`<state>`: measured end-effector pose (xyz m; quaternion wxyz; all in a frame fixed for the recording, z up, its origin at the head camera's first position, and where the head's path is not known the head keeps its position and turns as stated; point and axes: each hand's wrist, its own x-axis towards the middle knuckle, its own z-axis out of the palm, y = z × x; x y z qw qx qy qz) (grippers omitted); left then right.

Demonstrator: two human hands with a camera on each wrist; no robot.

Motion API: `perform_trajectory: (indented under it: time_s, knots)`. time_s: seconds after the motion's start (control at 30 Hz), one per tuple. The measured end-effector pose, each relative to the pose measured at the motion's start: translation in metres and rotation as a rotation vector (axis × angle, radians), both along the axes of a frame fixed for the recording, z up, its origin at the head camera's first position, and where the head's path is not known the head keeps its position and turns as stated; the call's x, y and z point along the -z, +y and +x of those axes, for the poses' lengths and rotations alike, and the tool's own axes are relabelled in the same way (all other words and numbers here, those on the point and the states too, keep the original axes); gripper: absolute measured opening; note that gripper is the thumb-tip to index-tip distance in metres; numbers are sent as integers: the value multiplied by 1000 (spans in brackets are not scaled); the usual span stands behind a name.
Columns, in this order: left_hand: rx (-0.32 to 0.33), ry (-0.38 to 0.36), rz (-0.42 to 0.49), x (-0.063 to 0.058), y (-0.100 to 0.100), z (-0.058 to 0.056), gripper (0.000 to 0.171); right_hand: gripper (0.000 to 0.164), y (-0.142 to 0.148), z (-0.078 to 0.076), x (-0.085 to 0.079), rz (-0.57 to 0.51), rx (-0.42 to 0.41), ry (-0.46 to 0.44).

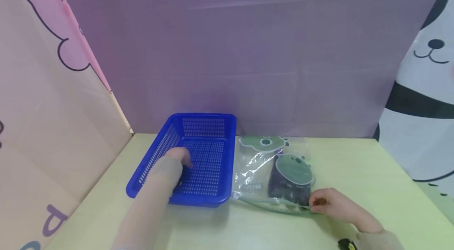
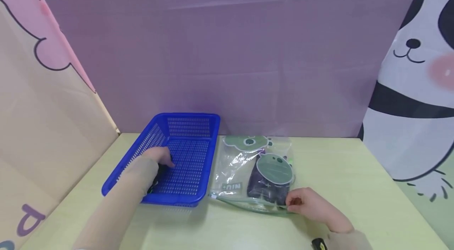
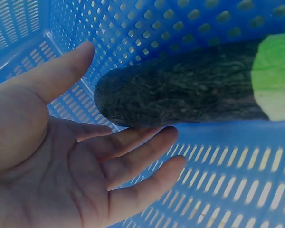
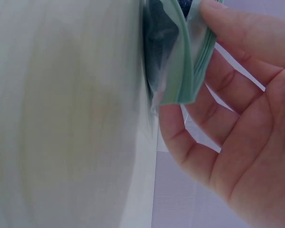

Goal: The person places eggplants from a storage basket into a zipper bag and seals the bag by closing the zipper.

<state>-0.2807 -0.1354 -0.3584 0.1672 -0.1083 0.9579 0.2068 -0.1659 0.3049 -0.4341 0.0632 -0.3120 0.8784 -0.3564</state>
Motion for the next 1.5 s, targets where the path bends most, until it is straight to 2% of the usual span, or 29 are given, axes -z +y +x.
perform_trajectory:
  time_s: [0.1,0.33,0.57,0.73,0.87,1.03,1.27,1.5]
  knots:
    - [-19,-4,18,-1,0,2,36,4,-1,0,-1,-5,-5,5]
    - [-185,4,107,-9,4,11,46,4,-1,0,0,2,6,9]
    - [-168,23,106,-11,5,14,44,5,-1,0,0,-7,0,14]
    - [-205,7,166,-12,4,14,41,6,-1,-1,-1,-12,-15,31]
    - [-199,13,160,-11,3,16,40,4,0,-1,-1,-14,-5,-19]
    - [-176,23,140,-4,1,10,37,3,0,-1,1,-20,-3,-42]
    - [-195,22,183,6,-3,-2,34,4,0,-1,1,-20,-5,-17]
    - [-124,47,149,7,-4,-2,32,4,-1,-1,0,-19,-3,-22]
